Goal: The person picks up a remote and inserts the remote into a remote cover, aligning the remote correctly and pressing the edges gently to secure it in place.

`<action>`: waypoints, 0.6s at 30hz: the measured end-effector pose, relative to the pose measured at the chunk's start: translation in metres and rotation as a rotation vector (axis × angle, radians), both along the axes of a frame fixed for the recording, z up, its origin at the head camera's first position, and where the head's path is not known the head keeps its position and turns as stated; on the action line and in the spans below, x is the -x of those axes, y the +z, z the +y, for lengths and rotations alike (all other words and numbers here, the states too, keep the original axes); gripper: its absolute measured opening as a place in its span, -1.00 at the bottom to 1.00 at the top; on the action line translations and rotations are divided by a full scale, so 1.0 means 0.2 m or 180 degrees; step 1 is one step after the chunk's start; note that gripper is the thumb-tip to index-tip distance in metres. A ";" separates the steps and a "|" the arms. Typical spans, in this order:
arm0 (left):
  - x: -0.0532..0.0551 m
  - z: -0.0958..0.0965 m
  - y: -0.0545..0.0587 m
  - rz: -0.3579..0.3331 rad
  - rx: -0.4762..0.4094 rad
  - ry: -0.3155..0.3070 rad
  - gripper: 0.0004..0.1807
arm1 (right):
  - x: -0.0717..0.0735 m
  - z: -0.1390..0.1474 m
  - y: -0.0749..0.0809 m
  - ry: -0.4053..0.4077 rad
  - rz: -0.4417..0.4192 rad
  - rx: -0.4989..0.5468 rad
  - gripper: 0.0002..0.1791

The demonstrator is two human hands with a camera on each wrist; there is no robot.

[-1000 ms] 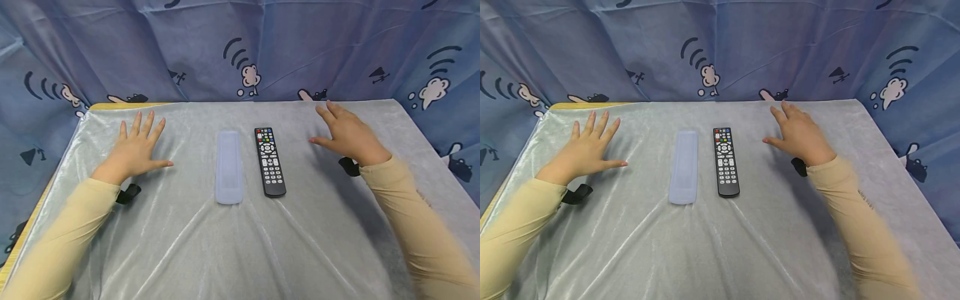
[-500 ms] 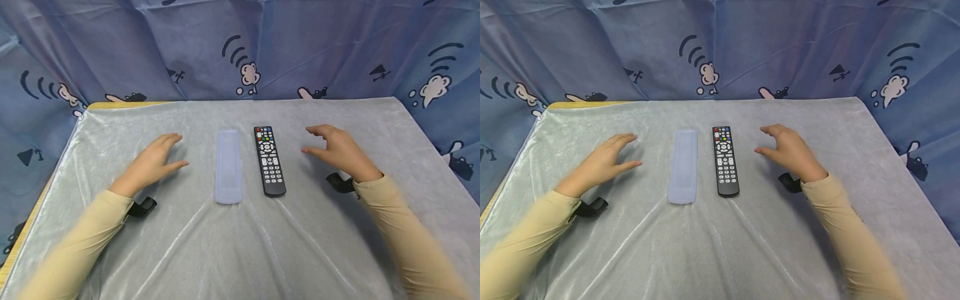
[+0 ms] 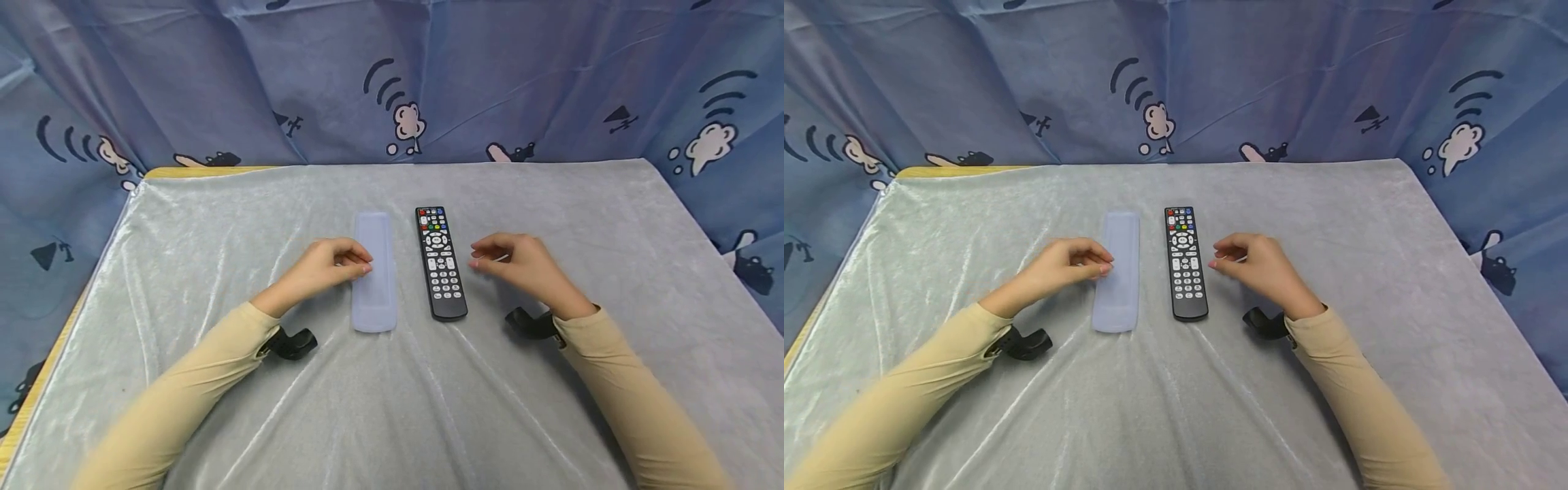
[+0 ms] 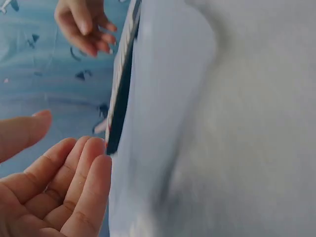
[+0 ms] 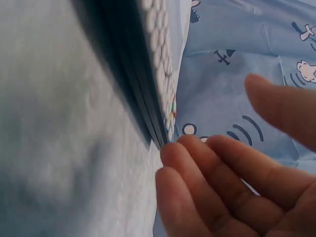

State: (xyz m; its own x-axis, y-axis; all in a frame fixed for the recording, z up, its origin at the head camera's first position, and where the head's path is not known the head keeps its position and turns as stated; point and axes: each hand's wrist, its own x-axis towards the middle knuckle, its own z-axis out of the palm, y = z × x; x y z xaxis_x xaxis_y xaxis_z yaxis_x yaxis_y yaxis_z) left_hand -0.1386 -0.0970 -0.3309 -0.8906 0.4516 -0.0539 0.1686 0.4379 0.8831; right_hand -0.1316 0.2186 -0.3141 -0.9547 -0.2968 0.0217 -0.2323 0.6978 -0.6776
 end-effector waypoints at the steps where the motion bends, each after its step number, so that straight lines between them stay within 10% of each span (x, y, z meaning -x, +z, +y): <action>1: 0.00 0.03 0.00 -0.0071 -0.0035 -0.0022 -0.83 | 0.00 -0.01 -0.01 -0.0019 -0.0012 0.0036 -0.68; 18: 0.03 0.42 -0.04 -0.0788 0.0005 0.0125 -0.88 | -0.02 -0.04 -0.10 -0.0222 -0.0852 0.0736 -0.73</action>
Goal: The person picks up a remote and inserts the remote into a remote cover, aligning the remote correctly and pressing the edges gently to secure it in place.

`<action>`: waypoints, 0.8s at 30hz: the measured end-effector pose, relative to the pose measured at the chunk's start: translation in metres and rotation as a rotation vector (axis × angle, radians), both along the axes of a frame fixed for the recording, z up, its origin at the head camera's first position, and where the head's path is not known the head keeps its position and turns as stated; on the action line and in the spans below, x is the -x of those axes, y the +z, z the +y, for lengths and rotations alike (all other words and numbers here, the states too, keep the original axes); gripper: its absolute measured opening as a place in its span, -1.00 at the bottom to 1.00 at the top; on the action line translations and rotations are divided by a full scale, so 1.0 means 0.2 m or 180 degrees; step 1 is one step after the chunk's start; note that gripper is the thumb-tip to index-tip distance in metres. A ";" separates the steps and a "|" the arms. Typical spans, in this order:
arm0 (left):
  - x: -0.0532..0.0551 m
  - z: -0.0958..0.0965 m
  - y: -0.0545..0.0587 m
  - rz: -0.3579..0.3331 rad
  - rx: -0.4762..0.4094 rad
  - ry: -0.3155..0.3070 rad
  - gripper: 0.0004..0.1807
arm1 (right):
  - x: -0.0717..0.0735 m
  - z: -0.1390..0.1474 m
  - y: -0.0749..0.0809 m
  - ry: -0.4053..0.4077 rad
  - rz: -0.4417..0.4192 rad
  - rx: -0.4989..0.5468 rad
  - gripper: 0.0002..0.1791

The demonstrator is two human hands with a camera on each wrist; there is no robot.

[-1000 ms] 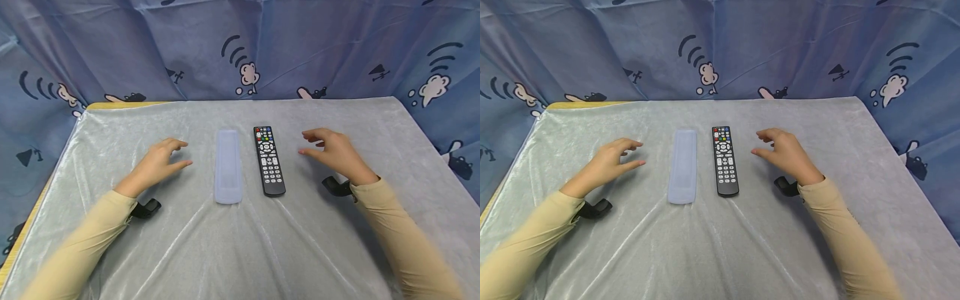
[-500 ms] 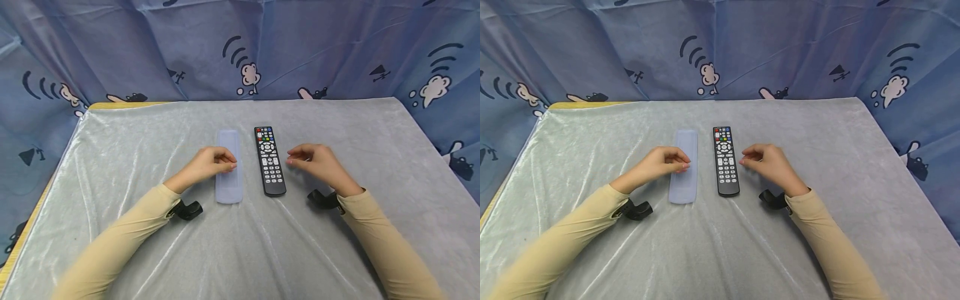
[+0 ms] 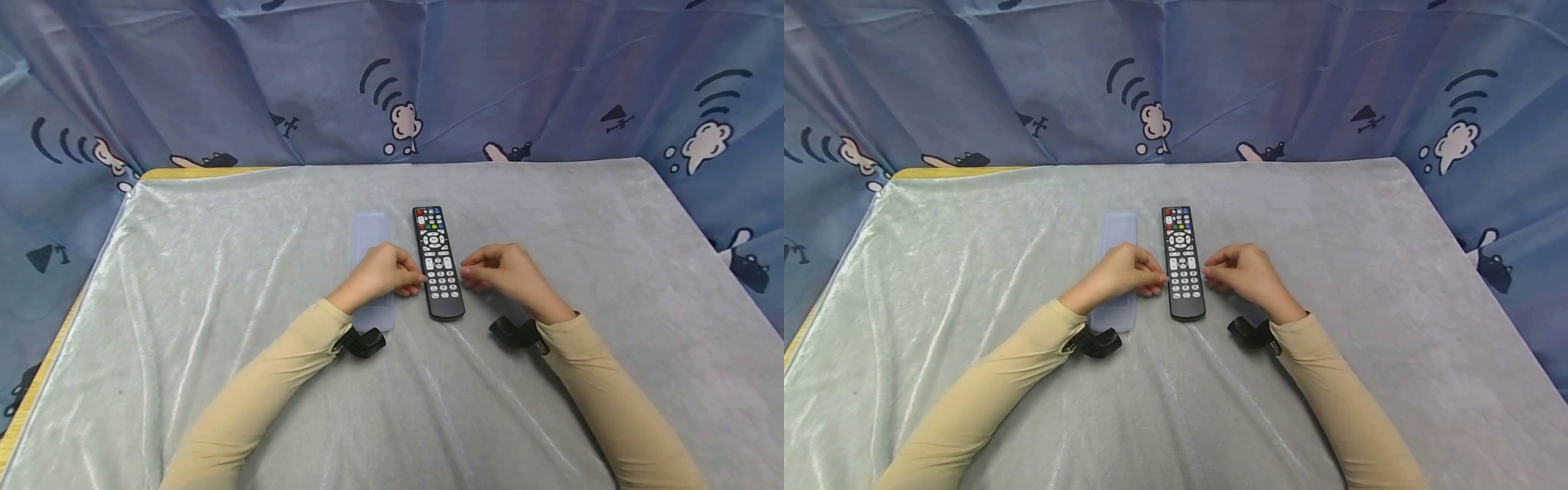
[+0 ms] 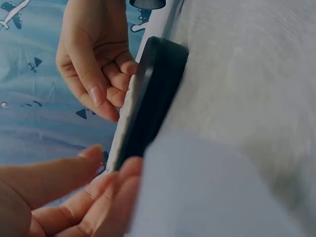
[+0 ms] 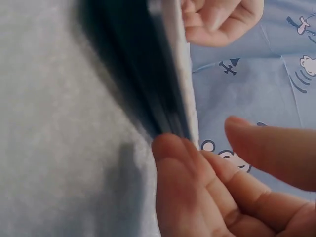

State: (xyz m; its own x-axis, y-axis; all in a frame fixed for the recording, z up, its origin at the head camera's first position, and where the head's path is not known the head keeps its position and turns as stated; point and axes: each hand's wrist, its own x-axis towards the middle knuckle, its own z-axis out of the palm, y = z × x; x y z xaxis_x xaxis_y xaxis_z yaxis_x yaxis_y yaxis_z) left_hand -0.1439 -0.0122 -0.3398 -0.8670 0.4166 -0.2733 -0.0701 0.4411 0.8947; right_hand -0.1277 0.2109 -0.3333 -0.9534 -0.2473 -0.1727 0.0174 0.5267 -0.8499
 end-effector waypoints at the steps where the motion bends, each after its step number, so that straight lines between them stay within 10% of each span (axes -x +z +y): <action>1: 0.00 0.00 0.00 0.0022 0.0044 0.0010 -0.88 | 0.00 0.00 -0.01 0.0000 -0.0063 0.0040 -0.74; 24: 0.00 0.04 -0.03 -0.0238 -0.0156 0.0015 -0.88 | 0.02 -0.02 -0.07 -0.0043 -0.0503 0.0498 -0.74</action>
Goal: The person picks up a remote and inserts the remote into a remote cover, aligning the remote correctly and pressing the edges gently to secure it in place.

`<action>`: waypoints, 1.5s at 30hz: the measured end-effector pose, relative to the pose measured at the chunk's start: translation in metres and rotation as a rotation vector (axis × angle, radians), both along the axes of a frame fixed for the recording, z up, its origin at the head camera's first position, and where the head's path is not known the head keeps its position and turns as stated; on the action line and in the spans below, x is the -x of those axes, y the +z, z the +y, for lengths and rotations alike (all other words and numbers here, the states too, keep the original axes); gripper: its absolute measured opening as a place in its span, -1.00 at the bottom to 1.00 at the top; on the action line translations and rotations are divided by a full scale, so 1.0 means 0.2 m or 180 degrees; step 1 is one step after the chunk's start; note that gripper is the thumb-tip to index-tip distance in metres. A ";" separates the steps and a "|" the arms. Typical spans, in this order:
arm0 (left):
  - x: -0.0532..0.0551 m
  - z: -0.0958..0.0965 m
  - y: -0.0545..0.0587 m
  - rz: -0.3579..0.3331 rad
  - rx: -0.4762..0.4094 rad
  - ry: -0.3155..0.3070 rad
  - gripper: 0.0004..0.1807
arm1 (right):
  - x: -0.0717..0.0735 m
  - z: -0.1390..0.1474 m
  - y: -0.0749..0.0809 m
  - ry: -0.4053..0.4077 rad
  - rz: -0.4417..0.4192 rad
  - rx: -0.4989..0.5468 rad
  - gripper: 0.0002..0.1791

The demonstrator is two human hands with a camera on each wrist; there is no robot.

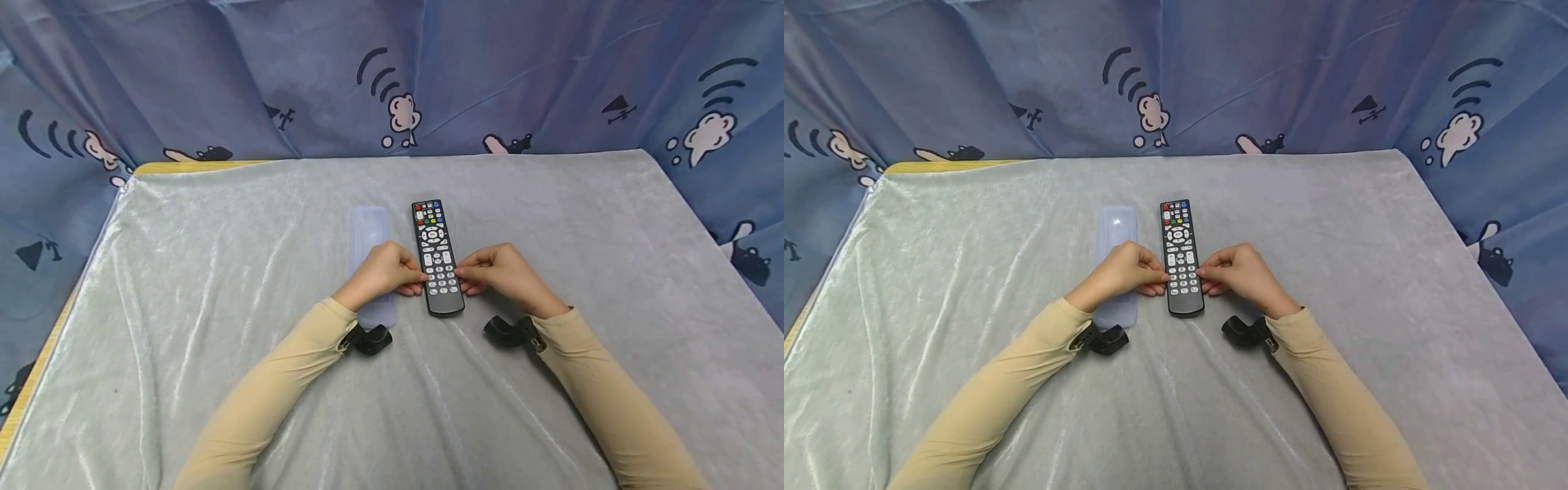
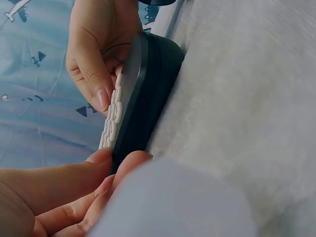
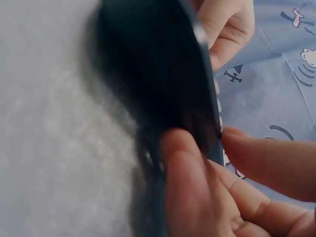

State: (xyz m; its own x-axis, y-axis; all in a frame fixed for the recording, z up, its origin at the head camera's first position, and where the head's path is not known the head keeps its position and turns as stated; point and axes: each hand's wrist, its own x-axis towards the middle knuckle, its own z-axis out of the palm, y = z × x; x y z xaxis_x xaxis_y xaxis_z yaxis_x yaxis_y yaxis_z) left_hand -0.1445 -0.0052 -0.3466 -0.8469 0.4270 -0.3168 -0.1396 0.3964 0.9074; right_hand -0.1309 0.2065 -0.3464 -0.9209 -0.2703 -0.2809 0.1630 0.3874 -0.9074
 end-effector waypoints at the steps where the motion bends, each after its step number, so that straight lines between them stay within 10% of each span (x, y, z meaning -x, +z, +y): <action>1: 0.00 0.00 0.00 -0.0022 -0.0021 -0.0002 -0.88 | 0.00 0.00 0.00 0.0002 -0.0013 0.0027 -0.74; 26: -0.02 0.02 0.02 -0.0048 0.0093 -0.0239 -0.77 | -0.02 0.02 0.04 0.0081 0.0127 0.0152 -0.76; 45: -0.05 0.06 0.03 -0.0580 -0.0259 -0.0155 -0.55 | -0.07 -0.06 0.08 -0.0016 0.0550 -0.0241 -0.70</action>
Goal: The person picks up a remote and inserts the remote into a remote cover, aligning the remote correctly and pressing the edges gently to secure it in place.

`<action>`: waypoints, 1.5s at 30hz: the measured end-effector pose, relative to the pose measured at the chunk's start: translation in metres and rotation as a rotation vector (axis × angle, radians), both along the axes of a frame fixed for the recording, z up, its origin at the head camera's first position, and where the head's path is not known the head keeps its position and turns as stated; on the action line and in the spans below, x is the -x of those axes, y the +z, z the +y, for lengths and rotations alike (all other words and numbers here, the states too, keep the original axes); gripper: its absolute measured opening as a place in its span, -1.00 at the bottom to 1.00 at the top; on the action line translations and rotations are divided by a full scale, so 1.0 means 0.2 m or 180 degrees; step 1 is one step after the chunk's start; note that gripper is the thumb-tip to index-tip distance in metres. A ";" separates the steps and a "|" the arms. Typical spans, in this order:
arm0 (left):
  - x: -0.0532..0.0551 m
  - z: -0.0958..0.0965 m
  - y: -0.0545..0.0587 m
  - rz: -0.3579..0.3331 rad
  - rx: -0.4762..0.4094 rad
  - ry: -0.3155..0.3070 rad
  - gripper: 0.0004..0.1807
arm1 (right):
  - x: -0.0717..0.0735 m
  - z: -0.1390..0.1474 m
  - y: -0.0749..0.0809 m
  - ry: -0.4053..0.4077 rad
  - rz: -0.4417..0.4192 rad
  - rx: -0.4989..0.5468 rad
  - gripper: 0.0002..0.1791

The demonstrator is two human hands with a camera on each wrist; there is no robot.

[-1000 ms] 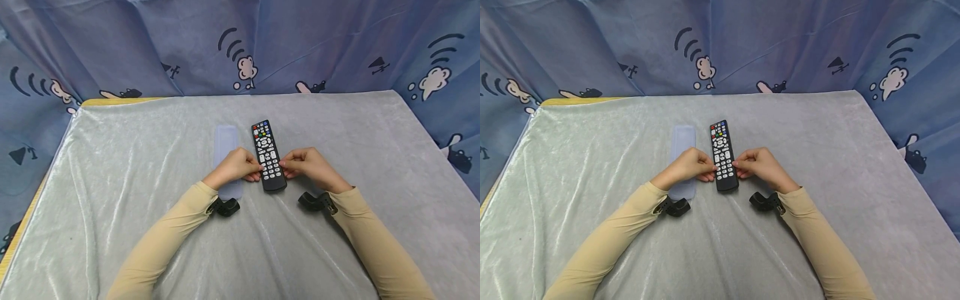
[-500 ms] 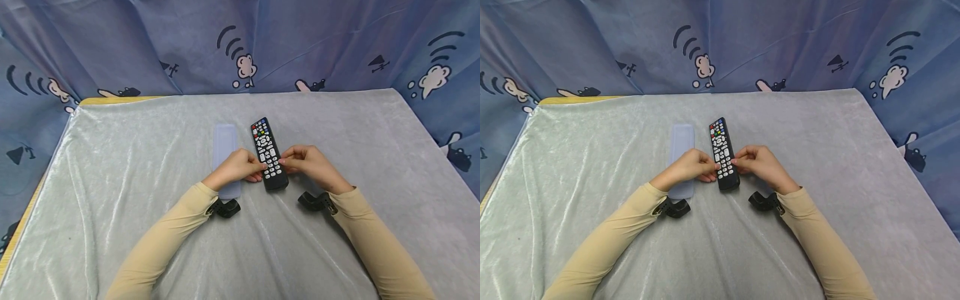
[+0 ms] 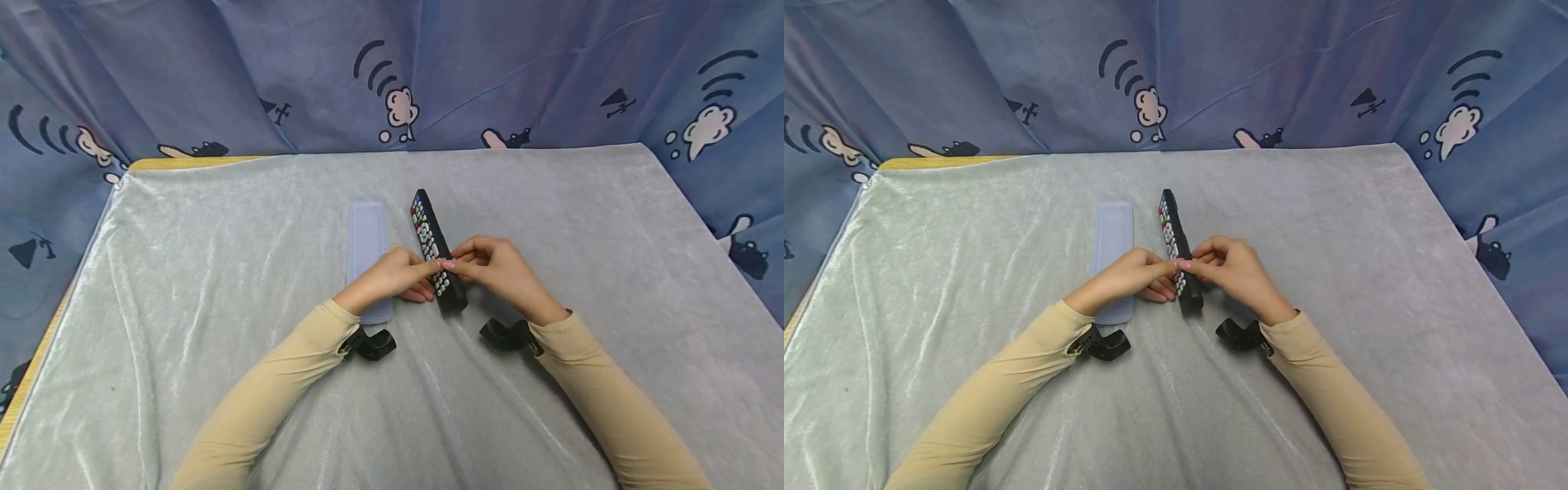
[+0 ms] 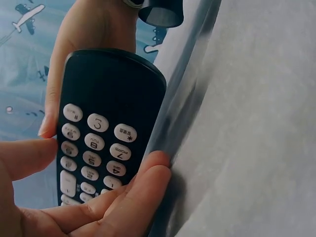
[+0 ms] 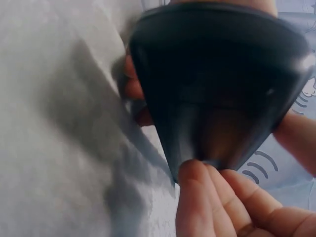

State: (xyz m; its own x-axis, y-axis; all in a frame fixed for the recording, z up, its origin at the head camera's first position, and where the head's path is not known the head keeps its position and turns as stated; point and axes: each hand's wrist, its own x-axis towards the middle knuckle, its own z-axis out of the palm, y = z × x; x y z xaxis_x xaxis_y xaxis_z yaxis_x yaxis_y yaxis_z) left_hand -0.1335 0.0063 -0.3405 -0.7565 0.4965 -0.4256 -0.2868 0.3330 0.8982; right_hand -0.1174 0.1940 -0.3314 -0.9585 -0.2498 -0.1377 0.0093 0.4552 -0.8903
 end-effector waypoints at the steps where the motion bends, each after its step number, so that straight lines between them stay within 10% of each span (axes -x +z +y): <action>1: 0.00 0.00 0.00 -0.0007 -0.0003 0.0009 -0.53 | 0.00 0.00 0.00 0.0001 0.0027 -0.0058 -0.70; 11: 0.00 0.01 -0.01 -0.0129 -0.0113 0.0053 -0.51 | -0.01 -0.02 0.00 0.0033 0.0218 -0.0371 -0.66; 26: 0.00 -0.01 0.01 0.0152 -0.0019 -0.0068 -0.67 | 0.02 0.06 -0.04 0.0395 -0.0714 0.0860 -0.60; 45: 0.01 -0.06 0.04 0.0262 -0.0429 -0.0315 -0.82 | 0.04 0.08 -0.06 0.0571 -0.0945 0.1130 -0.77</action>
